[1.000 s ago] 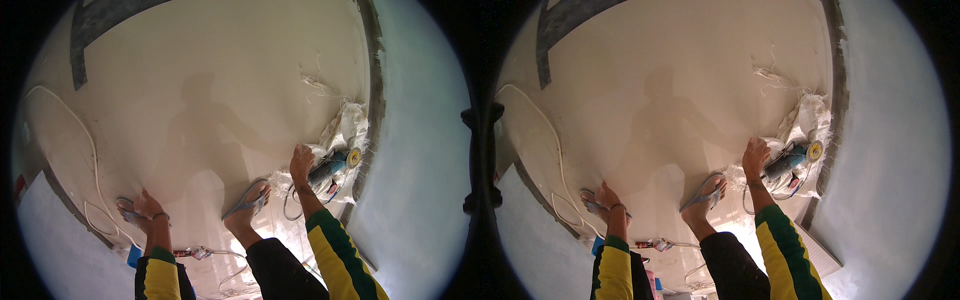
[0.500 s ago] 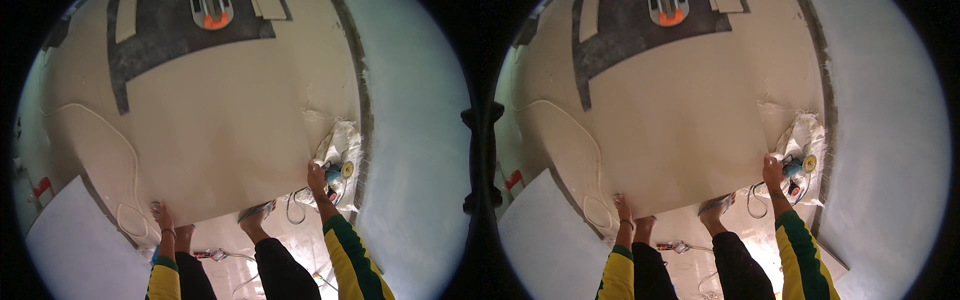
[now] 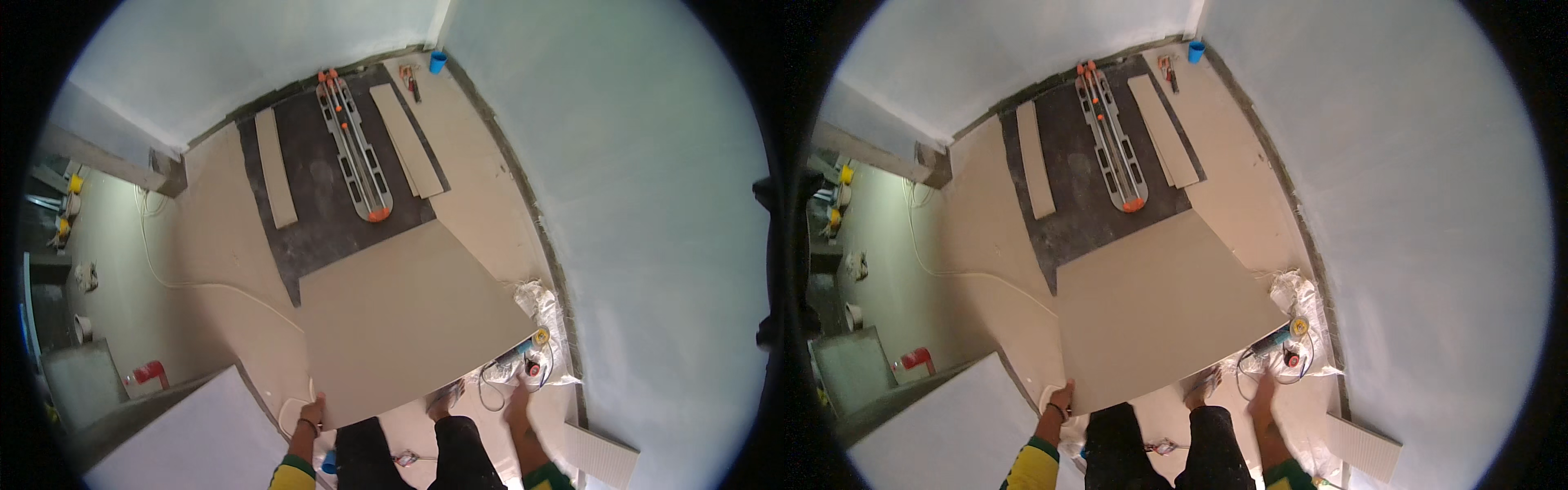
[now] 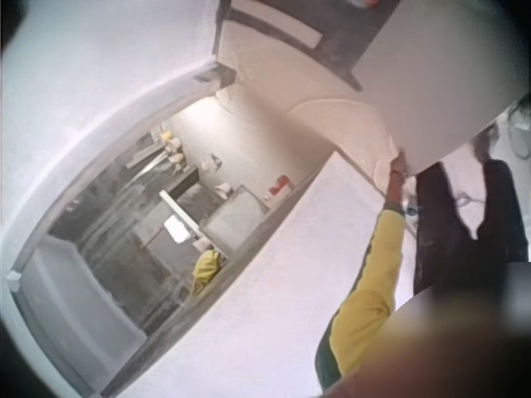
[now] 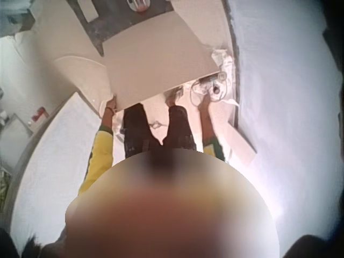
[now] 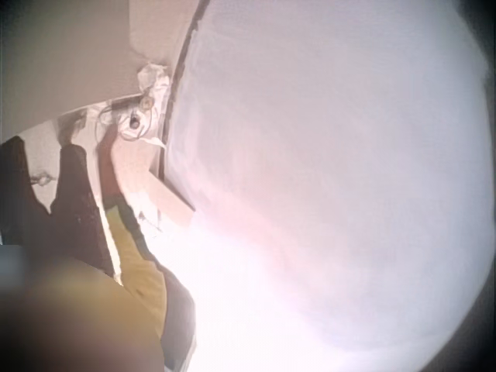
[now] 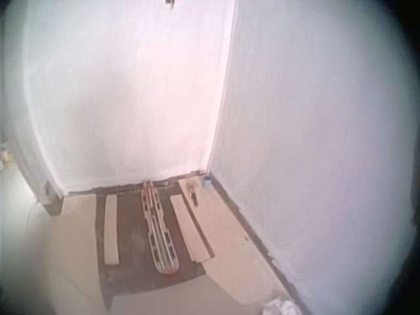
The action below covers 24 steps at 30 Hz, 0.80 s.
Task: The person measures and marks a large tile with a tape measure and pen, then uses a manual tile cutter to score and snap the tile. The cut piece is set aside, and the person later hangs a backpack on a wall hook.
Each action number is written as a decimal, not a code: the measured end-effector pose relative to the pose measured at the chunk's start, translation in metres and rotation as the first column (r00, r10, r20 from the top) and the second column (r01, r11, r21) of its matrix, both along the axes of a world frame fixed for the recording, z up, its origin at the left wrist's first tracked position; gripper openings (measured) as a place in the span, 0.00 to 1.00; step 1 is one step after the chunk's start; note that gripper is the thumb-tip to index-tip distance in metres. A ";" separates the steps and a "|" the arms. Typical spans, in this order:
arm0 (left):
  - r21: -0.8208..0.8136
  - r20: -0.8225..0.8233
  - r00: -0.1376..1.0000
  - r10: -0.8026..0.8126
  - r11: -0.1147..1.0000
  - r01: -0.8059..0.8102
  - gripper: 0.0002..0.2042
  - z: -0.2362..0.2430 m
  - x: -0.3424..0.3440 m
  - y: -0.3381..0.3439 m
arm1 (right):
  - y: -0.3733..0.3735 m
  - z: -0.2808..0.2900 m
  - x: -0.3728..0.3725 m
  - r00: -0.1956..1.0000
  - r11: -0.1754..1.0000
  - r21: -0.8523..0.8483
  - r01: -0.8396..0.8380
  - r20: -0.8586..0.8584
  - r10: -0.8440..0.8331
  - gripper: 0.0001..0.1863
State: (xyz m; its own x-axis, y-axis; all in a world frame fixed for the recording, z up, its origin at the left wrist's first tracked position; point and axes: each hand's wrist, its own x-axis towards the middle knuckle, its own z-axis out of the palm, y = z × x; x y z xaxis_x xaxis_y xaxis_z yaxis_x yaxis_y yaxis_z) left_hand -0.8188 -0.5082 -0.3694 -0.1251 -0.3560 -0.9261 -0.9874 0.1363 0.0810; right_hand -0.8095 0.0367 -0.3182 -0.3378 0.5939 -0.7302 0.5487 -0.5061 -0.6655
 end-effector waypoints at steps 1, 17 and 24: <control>-0.042 -0.032 0.996 -0.089 0.995 0.088 0.36 0.005 -0.012 -0.004 | -0.066 0.023 0.024 0.951 0.947 -0.085 -0.309 -0.053 0.305 0.22; 0.432 0.024 0.953 0.302 0.856 -0.282 0.22 0.195 -0.156 0.041 | -0.312 0.146 -0.168 0.990 0.935 -0.354 0.027 -0.119 -0.073 0.24; 0.669 -0.368 0.913 -0.176 0.631 0.392 0.12 0.216 -0.321 0.002 | -0.167 0.266 -0.280 0.989 0.890 -0.433 -0.142 -0.016 0.150 0.17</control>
State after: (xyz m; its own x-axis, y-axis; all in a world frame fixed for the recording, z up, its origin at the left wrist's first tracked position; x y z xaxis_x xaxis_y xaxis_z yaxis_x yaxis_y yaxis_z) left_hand -1.1394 -0.5058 -0.1534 -0.3595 0.4966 -0.7900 -0.8388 0.1989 0.5068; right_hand -1.0893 -0.1303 -0.0526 -0.3815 0.1643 -0.9097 0.6479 -0.6544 -0.3899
